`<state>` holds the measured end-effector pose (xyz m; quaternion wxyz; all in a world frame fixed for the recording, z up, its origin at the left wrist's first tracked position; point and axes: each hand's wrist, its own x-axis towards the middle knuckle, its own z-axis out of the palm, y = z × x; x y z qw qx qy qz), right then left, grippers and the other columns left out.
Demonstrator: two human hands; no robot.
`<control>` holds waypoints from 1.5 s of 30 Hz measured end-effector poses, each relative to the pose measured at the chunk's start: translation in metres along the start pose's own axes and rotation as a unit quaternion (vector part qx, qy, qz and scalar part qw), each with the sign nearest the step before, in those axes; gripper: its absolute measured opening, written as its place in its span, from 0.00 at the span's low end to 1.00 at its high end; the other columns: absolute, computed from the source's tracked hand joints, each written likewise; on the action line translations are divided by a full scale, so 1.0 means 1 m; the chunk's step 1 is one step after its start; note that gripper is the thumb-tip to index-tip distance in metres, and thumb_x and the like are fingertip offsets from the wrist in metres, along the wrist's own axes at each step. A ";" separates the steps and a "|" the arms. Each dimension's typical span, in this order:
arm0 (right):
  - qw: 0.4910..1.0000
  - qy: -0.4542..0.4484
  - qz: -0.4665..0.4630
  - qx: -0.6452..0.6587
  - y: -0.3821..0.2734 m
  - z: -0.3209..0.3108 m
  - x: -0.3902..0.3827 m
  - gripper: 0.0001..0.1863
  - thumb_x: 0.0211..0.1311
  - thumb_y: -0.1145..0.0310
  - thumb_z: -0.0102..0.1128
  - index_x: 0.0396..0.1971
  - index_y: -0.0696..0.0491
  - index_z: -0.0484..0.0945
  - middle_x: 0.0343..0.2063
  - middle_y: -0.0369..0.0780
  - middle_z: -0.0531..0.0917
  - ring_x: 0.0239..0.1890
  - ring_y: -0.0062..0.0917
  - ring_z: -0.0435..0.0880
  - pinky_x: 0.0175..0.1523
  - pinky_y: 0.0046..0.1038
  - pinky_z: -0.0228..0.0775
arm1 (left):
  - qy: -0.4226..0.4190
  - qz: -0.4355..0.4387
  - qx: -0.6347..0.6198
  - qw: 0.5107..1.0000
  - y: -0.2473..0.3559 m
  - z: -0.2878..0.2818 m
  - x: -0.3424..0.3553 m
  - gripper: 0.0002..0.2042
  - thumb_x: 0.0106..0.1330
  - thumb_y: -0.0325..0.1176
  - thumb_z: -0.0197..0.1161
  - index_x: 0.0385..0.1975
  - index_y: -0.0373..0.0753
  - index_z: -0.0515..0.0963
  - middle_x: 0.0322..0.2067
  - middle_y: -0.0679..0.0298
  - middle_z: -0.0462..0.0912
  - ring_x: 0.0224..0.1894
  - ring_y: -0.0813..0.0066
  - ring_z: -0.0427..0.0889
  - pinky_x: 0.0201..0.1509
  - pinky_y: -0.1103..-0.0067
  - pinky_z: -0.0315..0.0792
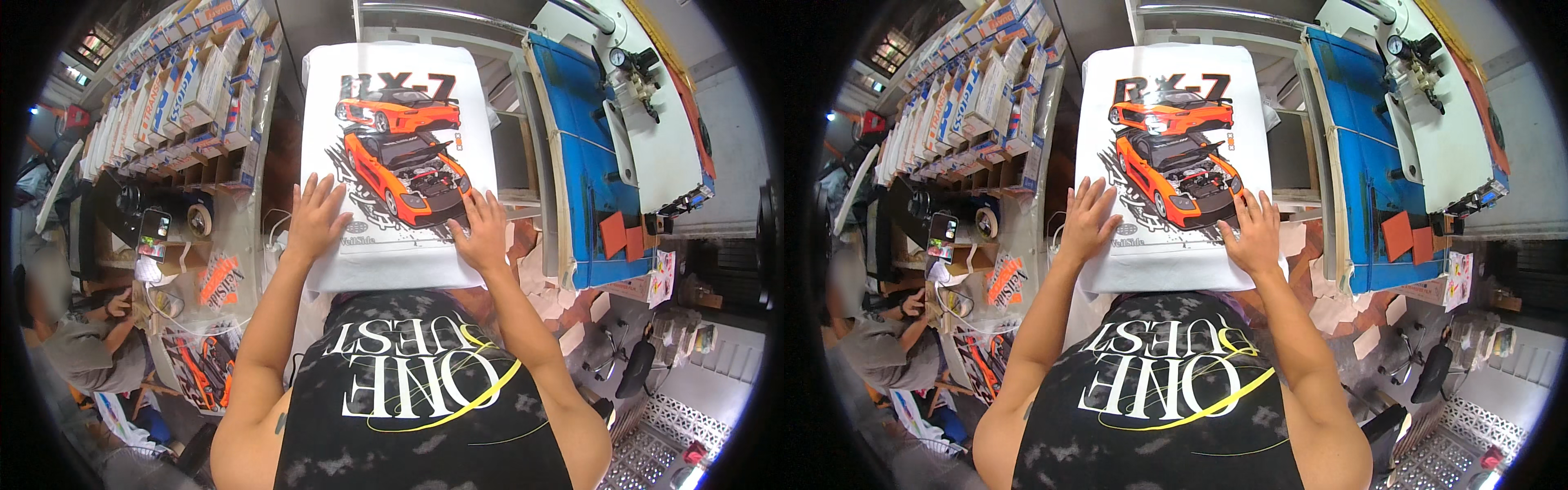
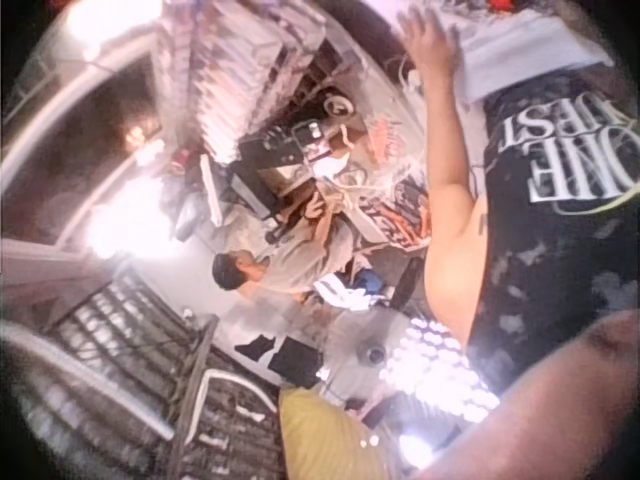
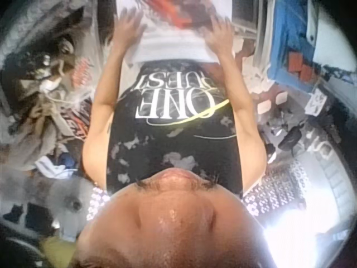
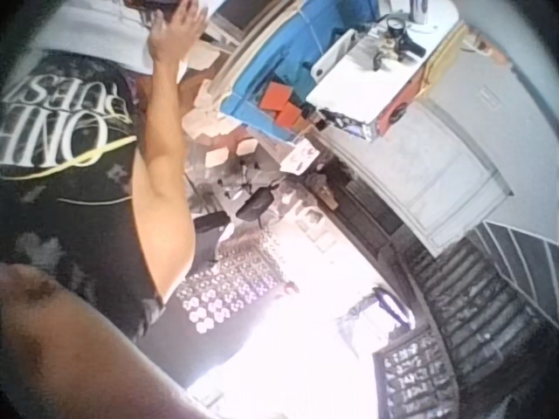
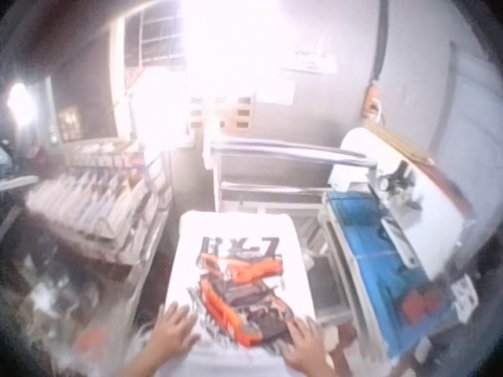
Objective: The person places a white t-shirt on a heat press, aligns a printed transfer sheet with a car graphic, and uses the press to apply the design. They then remove the backing, place another t-shirt on the press, and apply a second transfer with text. The process is repeated for multiple shirts.
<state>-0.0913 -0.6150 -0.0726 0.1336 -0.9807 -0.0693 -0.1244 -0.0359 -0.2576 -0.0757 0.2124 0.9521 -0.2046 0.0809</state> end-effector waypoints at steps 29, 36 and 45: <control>1.000 0.003 0.013 0.006 -0.004 -0.001 0.021 0.32 0.57 0.55 0.68 0.61 0.52 0.76 0.65 0.46 0.71 0.69 0.48 0.63 0.70 0.50 0.53 | 0.035 0.006 -0.053 0.998 -0.006 -0.002 0.018 0.23 0.60 0.40 0.68 0.57 0.45 0.80 0.65 0.56 0.73 0.72 0.45 0.61 0.71 0.54 0.58; 1.000 0.013 0.018 0.020 -0.004 0.000 0.022 0.30 0.59 0.51 0.66 0.59 0.51 0.78 0.65 0.44 0.72 0.69 0.46 0.63 0.70 0.50 0.52 | 0.031 -0.007 -0.035 0.999 0.000 -0.005 0.021 0.24 0.59 0.38 0.69 0.57 0.44 0.80 0.65 0.56 0.73 0.71 0.47 0.62 0.71 0.57 0.60; 0.999 0.003 0.030 0.010 -0.005 -0.004 0.022 0.30 0.59 0.53 0.66 0.59 0.51 0.77 0.65 0.44 0.72 0.69 0.45 0.63 0.70 0.49 0.53 | 0.013 -0.009 -0.031 0.999 0.004 -0.007 0.024 0.25 0.60 0.38 0.69 0.59 0.43 0.79 0.66 0.55 0.72 0.72 0.46 0.61 0.73 0.57 0.58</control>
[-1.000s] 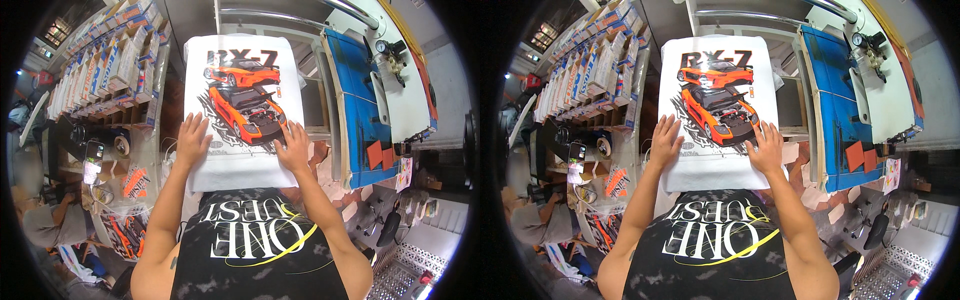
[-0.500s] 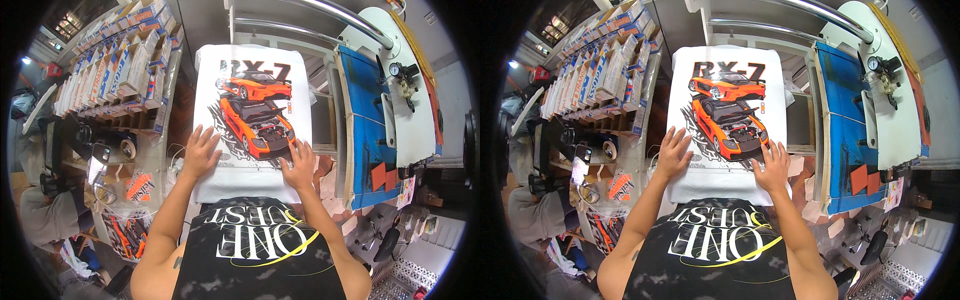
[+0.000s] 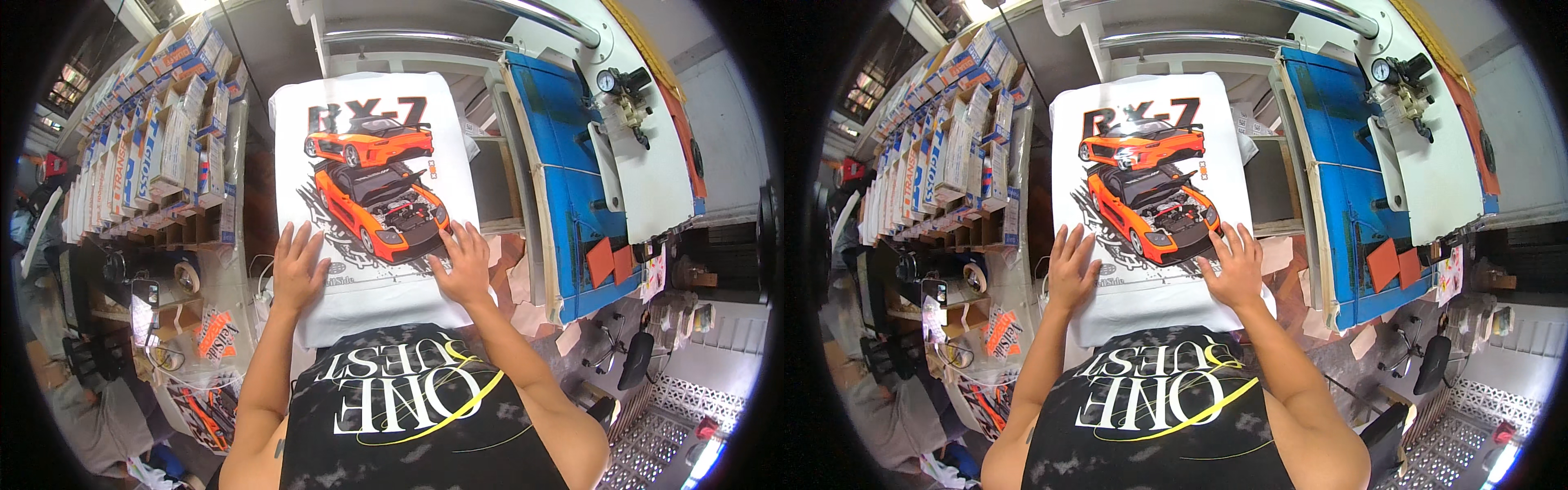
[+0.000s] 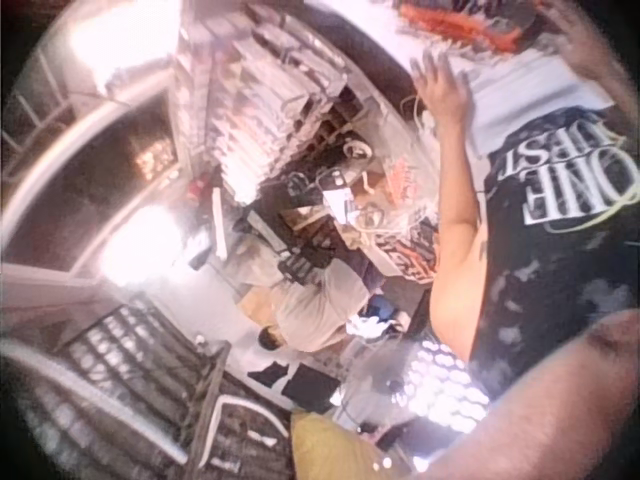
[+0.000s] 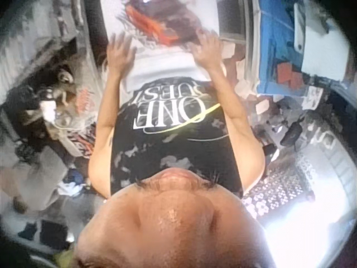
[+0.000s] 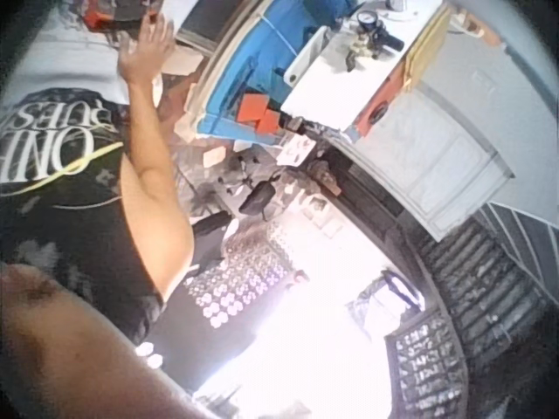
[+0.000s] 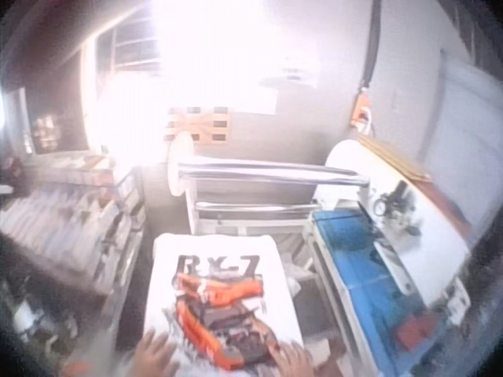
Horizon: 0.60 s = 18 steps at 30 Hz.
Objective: The person places a white t-shirt on a heat press, aligns a printed transfer sheet with a car graphic, and uses the press to apply the design. They then remove the backing, place another t-shirt on the press, and apply a second transfer with text. The process is repeated for multiple shirts.
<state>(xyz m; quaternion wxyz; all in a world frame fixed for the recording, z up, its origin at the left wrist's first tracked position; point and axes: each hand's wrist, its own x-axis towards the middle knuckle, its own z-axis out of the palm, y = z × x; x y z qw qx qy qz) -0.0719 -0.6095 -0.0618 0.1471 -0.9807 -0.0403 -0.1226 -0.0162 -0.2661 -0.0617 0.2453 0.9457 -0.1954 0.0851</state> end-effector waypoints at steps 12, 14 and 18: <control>1.000 -0.012 -0.001 0.004 0.000 0.000 0.001 0.29 0.59 0.52 0.65 0.58 0.48 0.79 0.65 0.43 0.72 0.70 0.45 0.62 0.69 0.51 0.52 | 0.012 -0.011 -0.008 1.000 -0.003 0.004 -0.002 0.23 0.61 0.34 0.66 0.58 0.42 0.79 0.66 0.55 0.71 0.72 0.48 0.61 0.72 0.57 0.59; 1.000 -0.013 -0.001 0.004 0.000 0.000 0.001 0.29 0.59 0.51 0.65 0.58 0.48 0.79 0.65 0.43 0.72 0.70 0.45 0.62 0.69 0.51 0.52 | 0.012 -0.012 -0.008 1.000 -0.002 0.005 -0.002 0.23 0.61 0.34 0.66 0.58 0.42 0.78 0.67 0.55 0.71 0.72 0.49 0.61 0.72 0.57 0.59; 1.000 -0.012 -0.002 0.001 0.000 0.000 0.000 0.29 0.58 0.51 0.65 0.58 0.48 0.80 0.65 0.43 0.72 0.70 0.45 0.61 0.69 0.51 0.52 | 0.015 -0.012 -0.007 1.000 -0.002 0.004 -0.002 0.23 0.61 0.34 0.66 0.58 0.42 0.78 0.66 0.55 0.71 0.72 0.49 0.61 0.72 0.57 0.59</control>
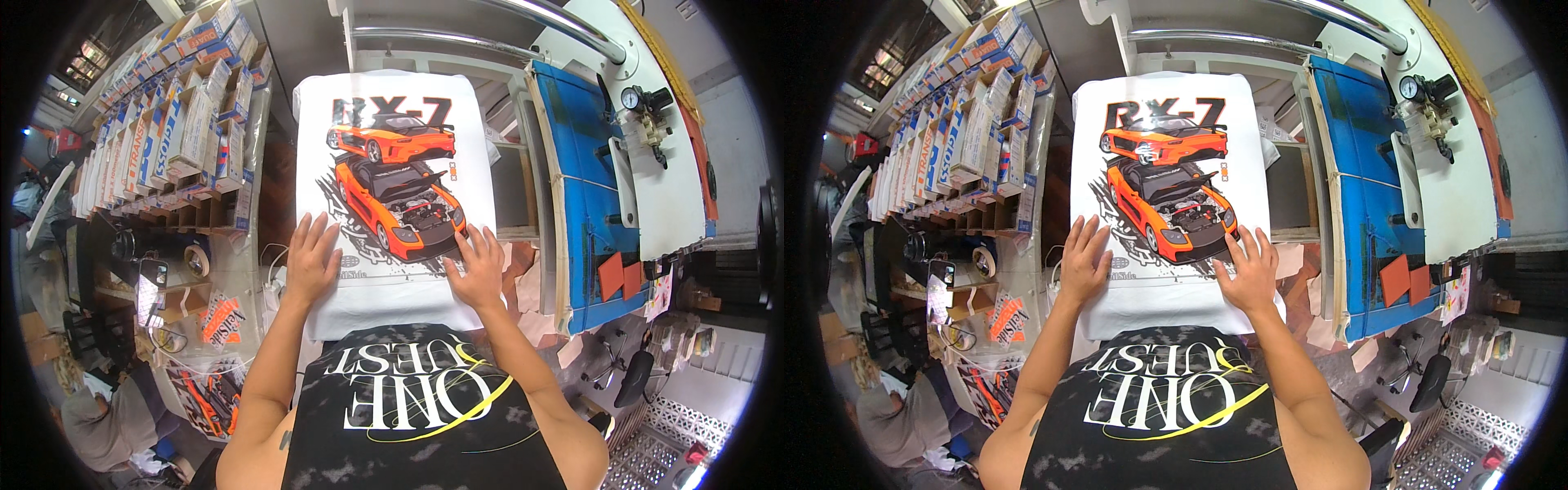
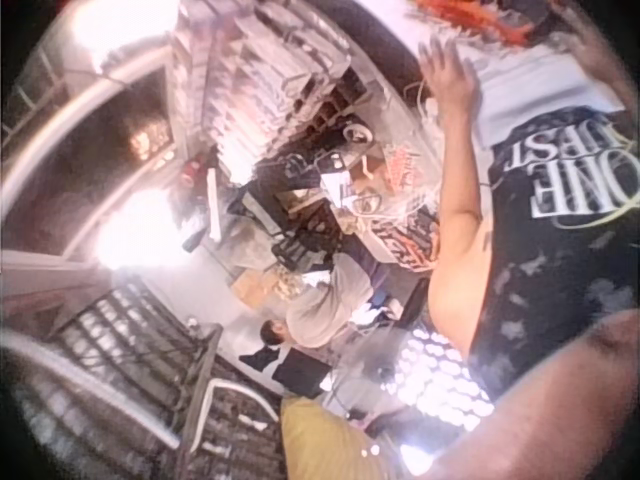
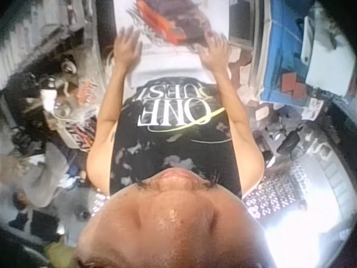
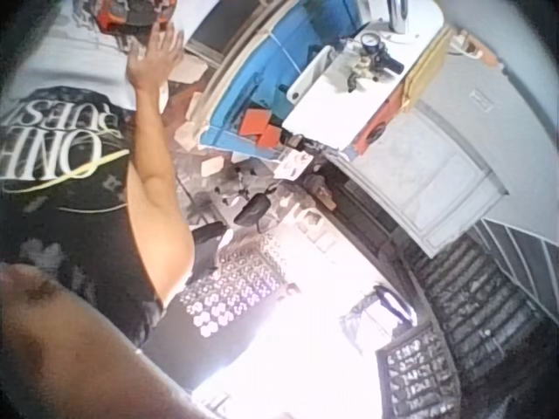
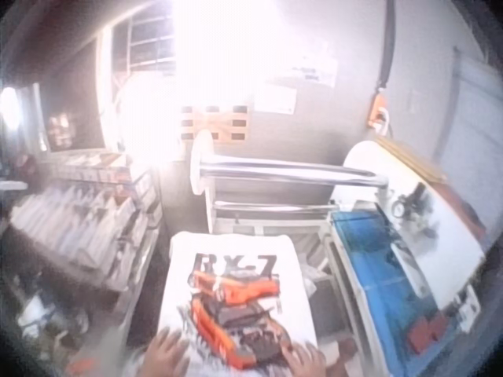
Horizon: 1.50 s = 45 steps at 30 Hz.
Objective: The person places a white t-shirt on a heat press, aligns a printed transfer sheet with a car graphic, and uses the press to apply the design. They then remove the backing, place another t-shirt on the press, and apply a second transfer with text. The process is repeated for multiple shirts.
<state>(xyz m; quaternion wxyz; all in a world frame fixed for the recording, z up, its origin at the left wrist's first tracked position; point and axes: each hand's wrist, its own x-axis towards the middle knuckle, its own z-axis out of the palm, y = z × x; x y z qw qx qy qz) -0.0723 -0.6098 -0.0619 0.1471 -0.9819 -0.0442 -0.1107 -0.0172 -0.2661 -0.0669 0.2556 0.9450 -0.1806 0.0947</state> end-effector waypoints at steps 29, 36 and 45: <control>1.000 0.022 -0.019 -0.008 0.004 0.003 0.000 0.27 0.59 0.51 0.65 0.57 0.47 0.81 0.64 0.44 0.73 0.69 0.45 0.64 0.69 0.49 0.54 | 0.009 0.007 -0.007 1.000 -0.001 0.001 0.000 0.22 0.64 0.35 0.64 0.59 0.43 0.78 0.67 0.58 0.71 0.73 0.52 0.61 0.73 0.59 0.59; 1.000 0.009 0.006 0.024 0.003 0.002 0.000 0.28 0.57 0.52 0.69 0.58 0.45 0.80 0.62 0.50 0.69 0.67 0.46 0.66 0.69 0.49 0.55 | 0.015 -0.004 -0.024 1.000 -0.004 0.001 0.000 0.20 0.63 0.35 0.64 0.57 0.44 0.80 0.65 0.59 0.73 0.71 0.52 0.63 0.72 0.58 0.59; 0.622 -0.104 0.464 0.622 0.107 0.038 -0.010 0.24 0.71 0.56 0.60 0.55 0.60 0.78 0.46 0.45 0.86 0.46 0.30 0.85 0.56 0.35 0.76 | 0.108 -0.443 -0.569 0.684 -0.091 0.039 -0.023 0.30 0.77 0.54 0.50 0.71 0.40 0.64 0.68 0.59 0.69 0.68 0.64 0.69 0.71 0.71 0.62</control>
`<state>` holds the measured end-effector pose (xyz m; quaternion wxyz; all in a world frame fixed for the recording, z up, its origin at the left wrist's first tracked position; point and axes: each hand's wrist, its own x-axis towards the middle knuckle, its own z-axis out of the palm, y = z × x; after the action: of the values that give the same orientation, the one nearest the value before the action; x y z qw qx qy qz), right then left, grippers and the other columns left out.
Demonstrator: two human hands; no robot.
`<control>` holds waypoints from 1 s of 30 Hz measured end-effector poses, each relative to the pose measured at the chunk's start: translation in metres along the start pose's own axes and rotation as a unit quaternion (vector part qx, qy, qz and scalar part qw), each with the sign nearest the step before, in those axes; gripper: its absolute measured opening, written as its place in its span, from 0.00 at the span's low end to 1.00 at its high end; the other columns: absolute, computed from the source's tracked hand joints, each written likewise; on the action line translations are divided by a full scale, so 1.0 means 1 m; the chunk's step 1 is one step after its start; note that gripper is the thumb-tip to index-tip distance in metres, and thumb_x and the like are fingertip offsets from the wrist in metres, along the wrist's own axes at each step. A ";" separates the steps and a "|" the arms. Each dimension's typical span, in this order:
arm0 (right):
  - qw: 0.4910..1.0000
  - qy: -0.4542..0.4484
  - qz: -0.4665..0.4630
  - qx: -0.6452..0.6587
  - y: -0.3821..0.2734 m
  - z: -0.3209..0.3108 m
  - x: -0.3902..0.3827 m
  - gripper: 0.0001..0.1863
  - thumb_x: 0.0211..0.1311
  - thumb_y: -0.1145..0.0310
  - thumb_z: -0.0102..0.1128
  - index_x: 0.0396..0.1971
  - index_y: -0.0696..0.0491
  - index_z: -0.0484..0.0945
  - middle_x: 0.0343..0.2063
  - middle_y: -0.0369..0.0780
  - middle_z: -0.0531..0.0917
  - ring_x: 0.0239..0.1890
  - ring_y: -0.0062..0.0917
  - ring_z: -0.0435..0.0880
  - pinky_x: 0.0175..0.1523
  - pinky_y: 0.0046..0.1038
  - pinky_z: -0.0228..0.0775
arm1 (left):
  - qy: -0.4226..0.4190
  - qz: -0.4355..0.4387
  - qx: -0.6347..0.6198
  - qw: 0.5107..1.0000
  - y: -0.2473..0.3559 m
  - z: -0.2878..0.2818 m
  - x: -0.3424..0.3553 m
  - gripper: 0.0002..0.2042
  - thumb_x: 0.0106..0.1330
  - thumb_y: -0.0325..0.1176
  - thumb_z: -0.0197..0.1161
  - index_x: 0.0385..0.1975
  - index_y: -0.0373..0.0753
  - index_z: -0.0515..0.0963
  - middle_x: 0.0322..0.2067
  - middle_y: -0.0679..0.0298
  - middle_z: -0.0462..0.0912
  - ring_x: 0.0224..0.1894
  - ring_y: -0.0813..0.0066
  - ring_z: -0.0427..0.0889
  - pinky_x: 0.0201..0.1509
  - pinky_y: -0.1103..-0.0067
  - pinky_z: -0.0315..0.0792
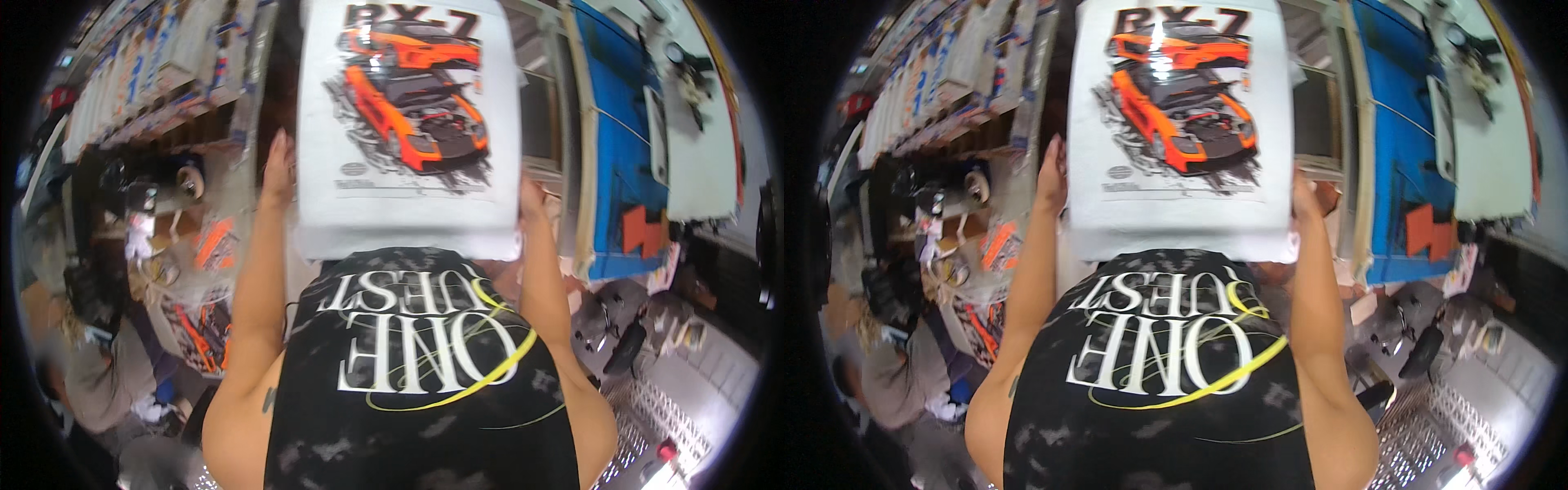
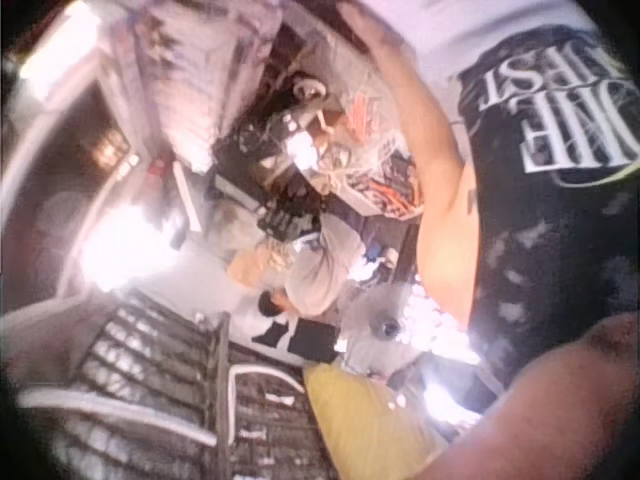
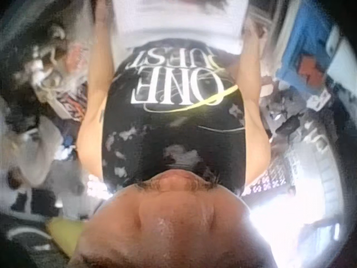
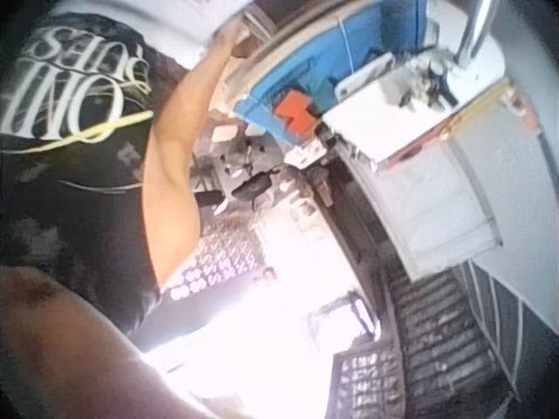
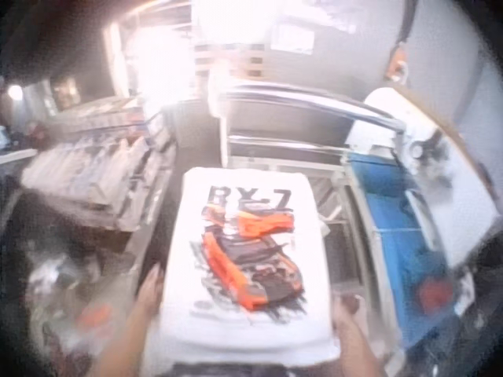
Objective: The person places a white t-shirt on a heat press, aligns a printed transfer sheet with a car graphic, and uses the press to apply the design. They then remove the backing, place another t-shirt on the press, and apply a second transfer with text. The process is repeated for multiple shirts.
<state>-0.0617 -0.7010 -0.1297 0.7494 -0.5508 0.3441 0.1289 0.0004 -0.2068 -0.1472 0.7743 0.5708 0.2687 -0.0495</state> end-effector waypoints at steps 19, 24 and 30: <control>0.960 -0.011 -0.181 0.215 0.021 -0.070 -0.047 0.16 0.74 0.64 0.57 0.54 0.58 0.76 0.50 0.44 0.83 0.53 0.32 0.82 0.61 0.36 0.75 | -0.129 0.000 -0.002 0.992 0.024 -0.154 -0.030 0.15 0.72 0.35 0.64 0.51 0.30 0.78 0.46 0.61 0.85 0.45 0.73 0.84 0.51 0.74 0.76; 0.961 0.028 -0.172 0.215 0.023 -0.072 -0.047 0.15 0.74 0.65 0.57 0.53 0.56 0.77 0.50 0.42 0.84 0.51 0.31 0.82 0.60 0.36 0.75 | -0.132 -0.006 -0.022 0.991 0.025 -0.157 -0.033 0.12 0.73 0.30 0.62 0.51 0.32 0.78 0.46 0.61 0.86 0.46 0.74 0.84 0.53 0.76 0.76; 0.956 0.060 -0.184 0.222 0.031 -0.082 -0.036 0.10 0.74 0.68 0.56 0.48 0.55 0.78 0.47 0.41 0.84 0.50 0.29 0.83 0.60 0.34 0.75 | -0.152 0.012 -0.009 0.988 0.033 -0.148 -0.042 0.18 0.71 0.32 0.64 0.56 0.31 0.75 0.49 0.61 0.84 0.47 0.76 0.84 0.53 0.77 0.76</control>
<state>-0.1363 -0.7584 -0.1414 0.8416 -0.4308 0.3014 -0.1240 -0.0759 -0.0708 -0.1288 0.8119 0.5527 0.1414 -0.1240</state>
